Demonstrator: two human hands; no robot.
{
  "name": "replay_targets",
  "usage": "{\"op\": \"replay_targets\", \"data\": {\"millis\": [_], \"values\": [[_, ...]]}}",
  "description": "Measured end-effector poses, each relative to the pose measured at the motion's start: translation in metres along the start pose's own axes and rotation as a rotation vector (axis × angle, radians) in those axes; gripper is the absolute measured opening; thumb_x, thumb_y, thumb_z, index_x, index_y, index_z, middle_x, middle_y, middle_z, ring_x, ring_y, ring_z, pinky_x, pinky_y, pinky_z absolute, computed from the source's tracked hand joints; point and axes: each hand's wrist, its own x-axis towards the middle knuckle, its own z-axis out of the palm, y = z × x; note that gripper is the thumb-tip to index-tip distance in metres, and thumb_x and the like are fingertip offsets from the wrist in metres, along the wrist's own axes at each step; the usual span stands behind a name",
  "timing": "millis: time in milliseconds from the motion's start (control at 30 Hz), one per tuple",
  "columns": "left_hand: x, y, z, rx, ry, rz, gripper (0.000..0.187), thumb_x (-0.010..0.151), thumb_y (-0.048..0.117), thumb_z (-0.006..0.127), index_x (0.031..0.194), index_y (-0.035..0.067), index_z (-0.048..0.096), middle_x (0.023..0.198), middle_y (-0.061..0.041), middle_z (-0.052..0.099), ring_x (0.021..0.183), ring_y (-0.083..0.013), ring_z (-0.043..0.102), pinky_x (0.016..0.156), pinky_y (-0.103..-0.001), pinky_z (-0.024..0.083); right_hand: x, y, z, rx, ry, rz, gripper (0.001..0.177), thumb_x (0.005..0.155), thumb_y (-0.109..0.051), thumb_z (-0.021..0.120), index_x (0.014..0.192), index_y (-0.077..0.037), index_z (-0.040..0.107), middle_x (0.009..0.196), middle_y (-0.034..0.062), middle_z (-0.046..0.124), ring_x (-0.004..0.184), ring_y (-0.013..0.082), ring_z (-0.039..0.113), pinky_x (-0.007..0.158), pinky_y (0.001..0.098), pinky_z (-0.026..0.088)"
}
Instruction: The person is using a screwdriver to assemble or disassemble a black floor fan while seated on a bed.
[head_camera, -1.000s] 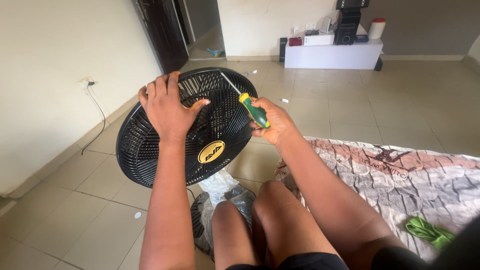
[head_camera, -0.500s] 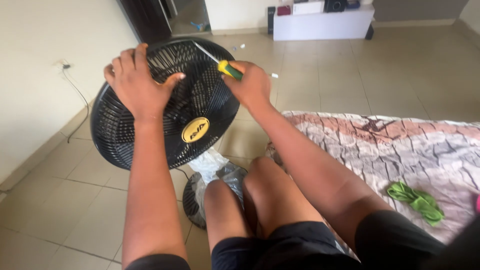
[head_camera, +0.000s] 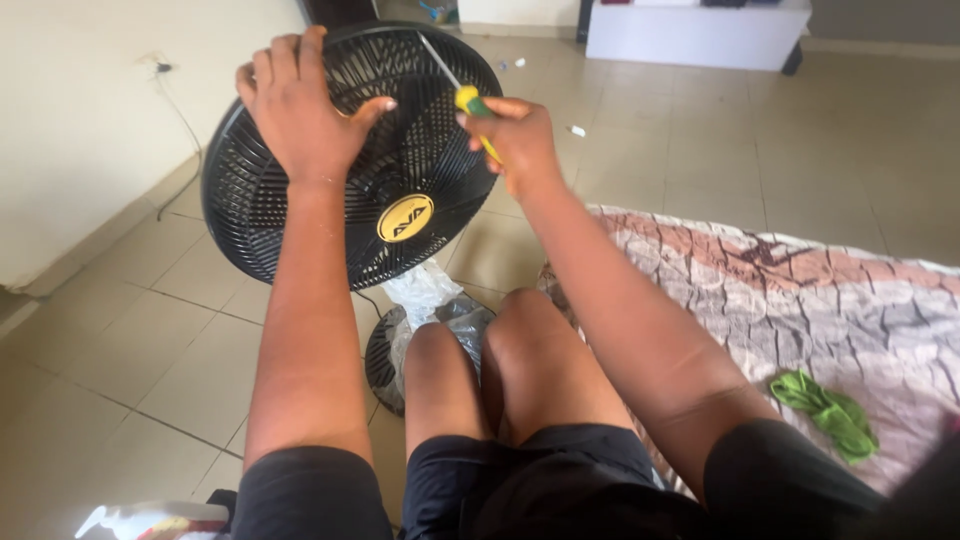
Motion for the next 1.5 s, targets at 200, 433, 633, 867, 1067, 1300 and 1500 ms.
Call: {"op": "replay_targets", "data": {"millis": [200, 433, 633, 867, 1067, 1300, 1500], "values": [[0.001, 0.005, 0.001, 0.000, -0.040, -0.041, 0.095, 0.065, 0.064, 0.097, 0.133, 0.005, 0.063, 0.119, -0.013, 0.060, 0.111, -0.0333, 0.055, 0.107, -0.054, 0.033, 0.015, 0.023, -0.009, 0.078, 0.077, 0.014, 0.033, 0.087, -0.029, 0.076, 0.107, -0.003, 0.074, 0.077, 0.0065, 0.067, 0.057, 0.0174, 0.045, 0.045, 0.0332, 0.028], [0.006, 0.014, 0.001, -0.007, -0.037, -0.076, 0.092, 0.060, 0.059, 0.095, 0.130, 0.008, 0.064, 0.118, -0.010, 0.062, 0.112, -0.0321, 0.056, 0.108, -0.053, 0.034, 0.013, 0.015, -0.005, 0.353, -0.254, 0.347, 0.038, 0.086, -0.038, 0.066, 0.102, -0.006, 0.080, 0.074, 0.0001, 0.068, 0.052, 0.0118, 0.052, 0.040, 0.0265, 0.037], [0.001, 0.012, 0.001, 0.020, -0.030, -0.076, 0.093, 0.060, 0.060, 0.093, 0.131, 0.008, 0.064, 0.118, -0.010, 0.064, 0.111, -0.0324, 0.057, 0.108, -0.052, 0.036, 0.004, 0.034, 0.014, 0.114, 0.002, 0.140, 0.015, 0.090, -0.016, 0.073, 0.098, -0.009, 0.063, 0.074, 0.0064, 0.061, 0.055, 0.0177, 0.060, 0.052, 0.0351, 0.054], [0.002, 0.011, 0.003, 0.008, -0.033, -0.088, 0.093, 0.061, 0.062, 0.090, 0.130, 0.007, 0.065, 0.119, -0.009, 0.064, 0.111, -0.0301, 0.058, 0.107, -0.052, 0.036, 0.004, 0.029, 0.000, 0.289, 0.063, 0.099, 0.019, 0.088, -0.014, 0.071, 0.104, -0.006, 0.067, 0.081, 0.0085, 0.064, 0.058, 0.0170, 0.053, 0.048, 0.0293, 0.040], [0.004, 0.014, 0.006, 0.010, -0.047, -0.101, 0.092, 0.060, 0.062, 0.090, 0.130, 0.007, 0.065, 0.119, -0.009, 0.064, 0.113, -0.0297, 0.058, 0.108, -0.053, 0.035, -0.006, 0.020, 0.007, 0.697, -0.055, 0.330, 0.026, 0.090, -0.011, 0.067, 0.115, -0.013, 0.066, 0.094, 0.0135, 0.068, 0.072, 0.0175, 0.059, 0.056, 0.0264, 0.047], [0.005, 0.018, 0.005, 0.031, -0.080, -0.136, 0.092, 0.060, 0.060, 0.091, 0.131, 0.007, 0.064, 0.120, -0.009, 0.064, 0.114, -0.0296, 0.057, 0.109, -0.054, 0.034, 0.006, 0.020, 0.005, 0.262, 0.093, 0.092, 0.030, 0.086, -0.014, 0.068, 0.116, -0.013, 0.067, 0.093, 0.0108, 0.068, 0.064, 0.0214, 0.051, 0.050, 0.0322, 0.038], [0.005, 0.020, 0.003, 0.008, -0.089, -0.143, 0.093, 0.060, 0.058, 0.093, 0.132, 0.007, 0.064, 0.122, -0.008, 0.064, 0.115, -0.0292, 0.057, 0.111, -0.054, 0.033, 0.028, 0.041, -0.009, 0.466, 0.085, 0.239, 0.030, 0.087, -0.026, 0.064, 0.113, -0.010, 0.064, 0.092, 0.0096, 0.067, 0.064, 0.0200, 0.052, 0.051, 0.0335, 0.043]]}}
